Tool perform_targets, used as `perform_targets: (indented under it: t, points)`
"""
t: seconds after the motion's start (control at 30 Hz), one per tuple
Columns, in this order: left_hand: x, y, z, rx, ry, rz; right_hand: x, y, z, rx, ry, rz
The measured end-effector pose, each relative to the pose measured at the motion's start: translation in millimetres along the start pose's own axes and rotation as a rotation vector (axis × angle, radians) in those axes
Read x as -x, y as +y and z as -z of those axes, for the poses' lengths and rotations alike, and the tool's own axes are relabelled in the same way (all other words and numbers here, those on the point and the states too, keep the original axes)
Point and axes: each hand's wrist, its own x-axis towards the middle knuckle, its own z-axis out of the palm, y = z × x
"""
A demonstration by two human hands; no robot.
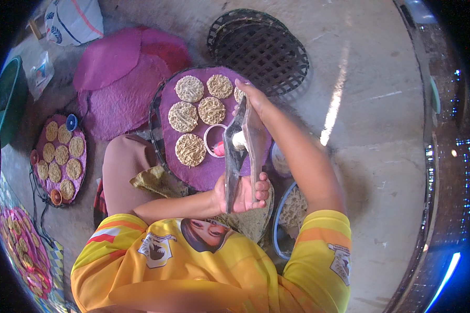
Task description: The person scoops dough from a metal bowl and fills a circular mold attached to a handheld press. They close the press to shape the dough, then release it onto a purple tray. The person repeats this process multiple times, arranging the shaped cookies on the tray.
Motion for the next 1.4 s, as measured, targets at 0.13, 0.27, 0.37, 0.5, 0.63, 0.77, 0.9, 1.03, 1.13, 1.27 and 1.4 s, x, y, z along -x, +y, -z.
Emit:
perform_targets:
  t: [0.13, 0.27, 0.37, 0.5, 0.63, 0.77, 0.9, 1.03, 1.13, 1.27, 1.4]
  points:
    - [3, 18, 0, -0.041, 0.038, 0.019, -11, -14, -8, 0.062, -0.074, 0.043]
    - [-5, 39, 4, -0.044, 0.077, 0.057, -25, -23, 1, 0.064, 0.003, 0.099]
    - [-13, 43, 11, -0.054, 0.177, 0.071, -30, -22, 15, 0.072, 0.098, 0.147]
    - [-17, 29, 16, -0.066, 0.236, 0.088, -25, -9, 28, 0.063, 0.198, 0.114]
    - [-11, 8, 10, -0.071, 0.377, 0.067, -14, 9, 22, 0.079, 0.134, 0.098]
    - [-1, 9, -2, -0.219, 0.47, 0.013, -15, 7, 11, 0.071, 0.135, 0.128]
    - [-5, 23, -7, -0.258, 0.536, 0.006, -24, -2, 12, 0.052, 0.216, 0.168]
    - [-1, 15, -1, -0.213, 0.598, -0.003, -31, 14, 13, 0.041, 0.151, 0.192]
    - [9, 17, 4, -0.296, 0.608, -0.039, -38, 17, 14, 0.106, 0.192, 0.213]
    - [6, 39, 14, -0.172, 0.112, 0.138, -39, -5, 20, 0.245, 0.349, 0.37]
    - [-10, 44, 22, -0.175, 0.05, 0.247, -12, -24, 42, 0.152, 0.316, 0.448]
